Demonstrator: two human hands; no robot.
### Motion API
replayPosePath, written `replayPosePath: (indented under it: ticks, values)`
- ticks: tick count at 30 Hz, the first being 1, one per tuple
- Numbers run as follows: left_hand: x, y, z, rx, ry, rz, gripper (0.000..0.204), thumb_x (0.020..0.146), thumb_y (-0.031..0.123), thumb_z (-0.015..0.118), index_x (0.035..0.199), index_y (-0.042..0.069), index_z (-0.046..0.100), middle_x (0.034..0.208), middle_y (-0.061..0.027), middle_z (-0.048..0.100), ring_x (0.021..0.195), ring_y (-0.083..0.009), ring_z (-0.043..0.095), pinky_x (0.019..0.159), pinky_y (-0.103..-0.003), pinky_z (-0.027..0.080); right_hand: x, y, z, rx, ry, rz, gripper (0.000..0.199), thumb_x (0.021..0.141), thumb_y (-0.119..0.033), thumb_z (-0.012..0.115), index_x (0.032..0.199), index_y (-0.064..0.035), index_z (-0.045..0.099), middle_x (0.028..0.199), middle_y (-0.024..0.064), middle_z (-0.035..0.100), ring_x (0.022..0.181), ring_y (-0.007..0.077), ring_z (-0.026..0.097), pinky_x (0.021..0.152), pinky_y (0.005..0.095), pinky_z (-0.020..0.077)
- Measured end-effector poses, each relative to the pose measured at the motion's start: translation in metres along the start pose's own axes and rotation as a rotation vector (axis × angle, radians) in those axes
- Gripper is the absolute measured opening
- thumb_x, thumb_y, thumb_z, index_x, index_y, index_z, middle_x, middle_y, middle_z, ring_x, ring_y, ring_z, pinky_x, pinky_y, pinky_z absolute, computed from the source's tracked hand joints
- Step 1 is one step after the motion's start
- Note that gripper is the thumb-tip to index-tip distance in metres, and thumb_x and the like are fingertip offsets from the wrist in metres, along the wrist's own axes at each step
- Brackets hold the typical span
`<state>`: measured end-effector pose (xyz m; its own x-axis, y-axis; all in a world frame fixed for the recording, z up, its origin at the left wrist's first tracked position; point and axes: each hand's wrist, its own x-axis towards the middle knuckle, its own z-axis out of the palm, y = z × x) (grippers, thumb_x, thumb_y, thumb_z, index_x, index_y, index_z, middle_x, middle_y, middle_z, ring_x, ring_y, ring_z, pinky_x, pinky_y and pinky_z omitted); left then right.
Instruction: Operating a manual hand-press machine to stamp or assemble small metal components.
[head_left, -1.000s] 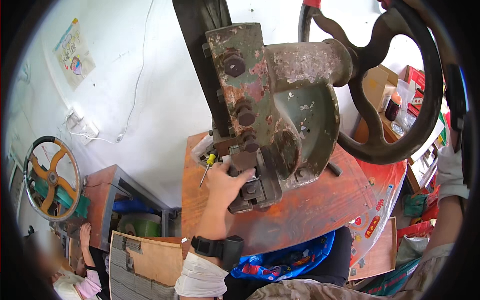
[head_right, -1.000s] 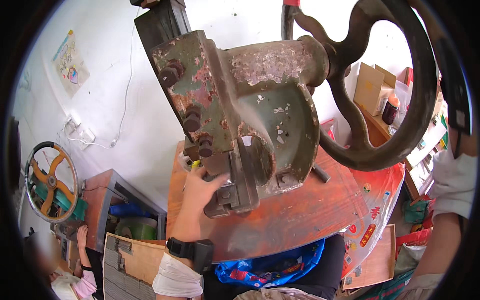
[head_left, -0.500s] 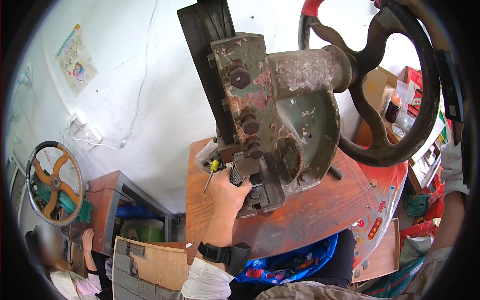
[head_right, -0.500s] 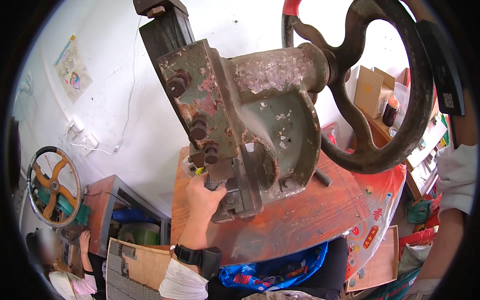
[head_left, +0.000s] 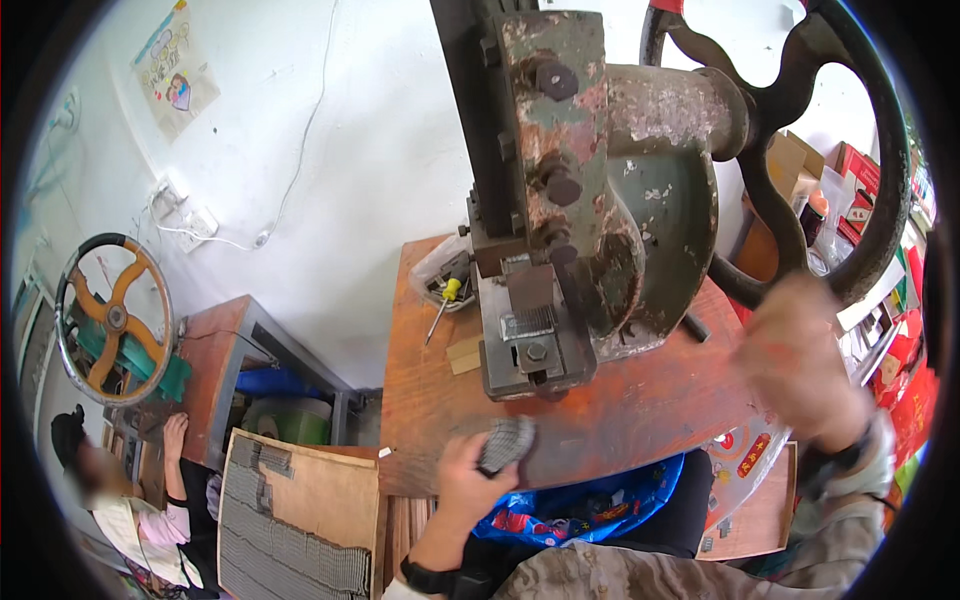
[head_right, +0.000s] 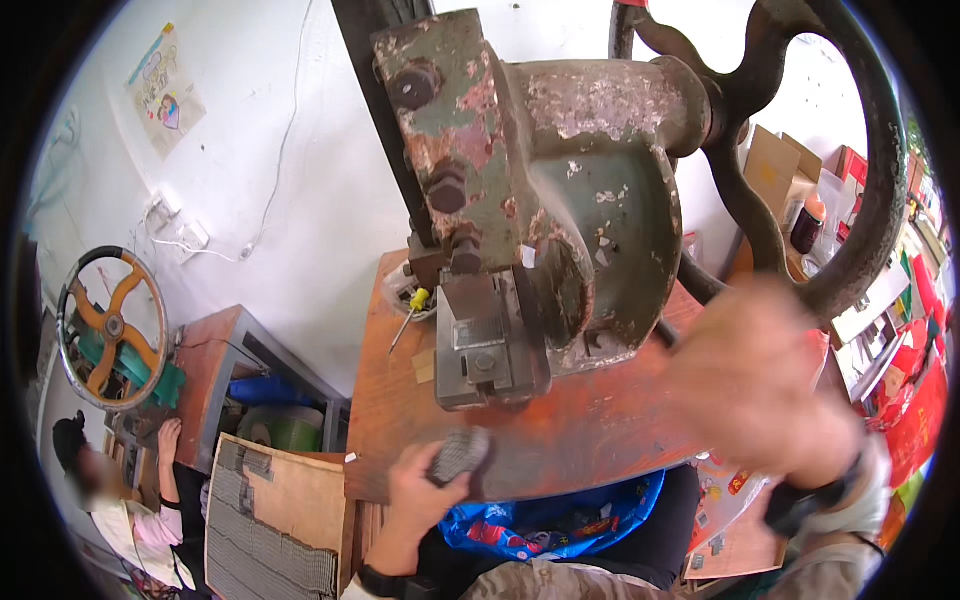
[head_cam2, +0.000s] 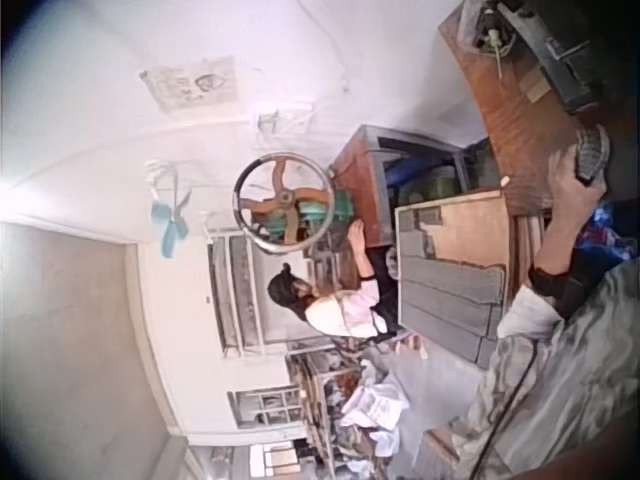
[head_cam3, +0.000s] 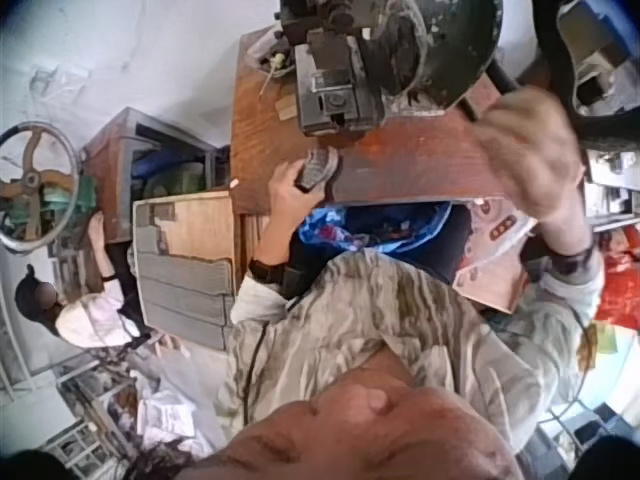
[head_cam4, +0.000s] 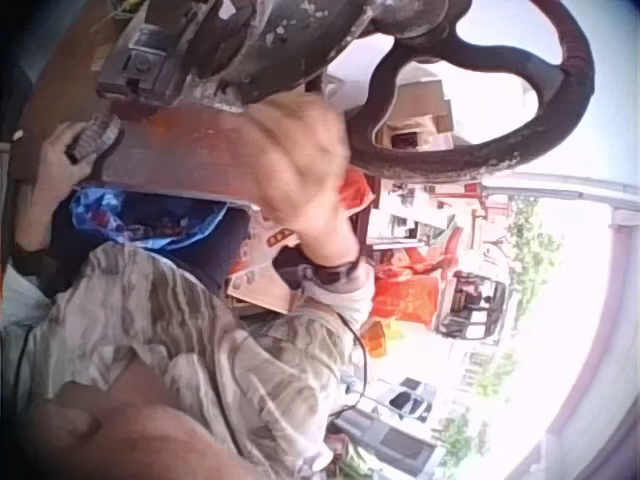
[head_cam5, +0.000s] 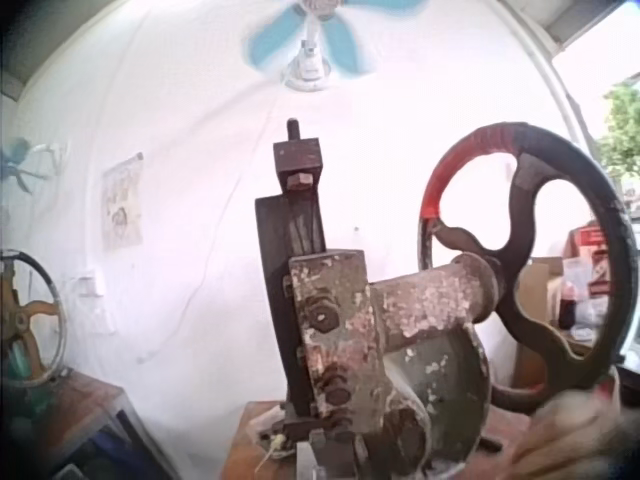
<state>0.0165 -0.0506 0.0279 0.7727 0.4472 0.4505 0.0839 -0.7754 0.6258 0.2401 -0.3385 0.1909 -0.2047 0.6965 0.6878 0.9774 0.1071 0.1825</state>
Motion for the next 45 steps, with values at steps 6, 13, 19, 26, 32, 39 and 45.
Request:
replayPosePath:
  ticks: [6, 13, 19, 26, 32, 39, 45]
  values:
    - [-0.007, -0.028, 0.017, -0.073, -0.047, 0.058, 0.074, 0.064, 0.009, 0.078, 0.128, -0.006, 0.045, 0.102, -0.0179, 0.062, 0.092, -0.0364, 0.056, 0.085, -0.044, 0.046, 0.002, -0.111, 0.195, 0.165, -0.411, 0.273, 0.062, 0.068, -0.05, 0.071, 0.123, -0.0258, 0.057, 0.134, 0.0117, 0.043, 0.122, 0.0335, 0.04, 0.092, 0.0502, 0.038]
    - [-0.017, -0.037, 0.017, -0.101, -0.079, -0.082, 0.091, 0.063, 0.013, 0.082, 0.138, -0.002, 0.034, 0.108, -0.0188, 0.064, 0.099, -0.0319, 0.061, 0.086, -0.039, 0.049, 0.017, -0.117, 0.228, 0.121, -0.387, 0.315, 0.066, 0.066, -0.049, 0.072, 0.127, -0.0276, 0.055, 0.136, 0.0082, 0.044, 0.124, 0.0377, 0.039, 0.092, 0.054, 0.0395]
    - [-0.006, -0.026, 0.009, -0.075, -0.146, -0.06, 0.084, 0.063, 0.017, 0.083, 0.134, -0.002, 0.041, 0.108, -0.0184, 0.062, 0.096, -0.0332, 0.06, 0.083, -0.041, 0.048, -0.008, -0.094, 0.233, 0.049, -0.302, 0.461, 0.063, 0.073, -0.04, 0.071, 0.13, -0.0191, 0.054, 0.131, 0.0118, 0.05, 0.121, 0.0366, 0.044, 0.093, 0.0495, 0.0402]
    - [0.009, -0.007, 0.036, 0.444, -0.068, 0.113, 0.053, 0.069, 0.034, 0.078, 0.107, 0.001, 0.059, 0.091, -0.0155, 0.058, 0.085, -0.0343, 0.056, 0.072, -0.044, 0.044, -0.026, -0.09, 0.223, 0.294, -0.039, 0.637, 0.047, 0.072, -0.017, 0.074, 0.116, -0.0054, 0.06, 0.118, 0.0151, 0.056, 0.111, 0.0378, 0.051, 0.094, 0.0468, 0.0443]
    - [-0.009, -0.002, 0.003, -1.36, -0.063, -0.797, 0.056, 0.088, 0.056, 0.054, 0.105, 0.003, 0.056, 0.084, -0.0059, 0.052, 0.074, -0.0204, 0.05, 0.065, -0.036, 0.042, -0.036, -0.086, 0.212, 0.382, 0.04, 0.698, 0.032, 0.072, -0.007, 0.072, 0.103, -0.0029, 0.066, 0.108, 0.0147, 0.061, 0.106, 0.0357, 0.054, 0.09, 0.0428, 0.0472]
    - [-0.047, -0.004, -0.001, -1.82, -0.219, -0.996, 0.062, 0.087, 0.061, 0.05, 0.109, 0.004, 0.054, 0.086, -0.0071, 0.049, 0.076, -0.0197, 0.046, 0.066, -0.034, 0.039, -0.038, -0.078, 0.215, 0.385, 0.022, 0.691, 0.027, 0.072, -0.008, 0.072, 0.097, -0.0008, 0.067, 0.104, 0.0144, 0.063, 0.1, 0.0339, 0.057, 0.088, 0.0417, 0.0472]
    - [-0.102, -0.008, 0.039, -1.349, -0.499, -1.209, 0.051, 0.097, 0.047, 0.047, 0.122, 0.003, 0.056, 0.105, -0.0086, 0.064, 0.09, -0.0171, 0.061, 0.08, -0.032, 0.049, -0.026, -0.089, 0.223, 0.399, 0.03, 0.622, 0.025, 0.071, -0.007, 0.073, 0.095, -0.0011, 0.067, 0.102, 0.0147, 0.064, 0.1, 0.034, 0.057, 0.086, 0.0424, 0.0467]
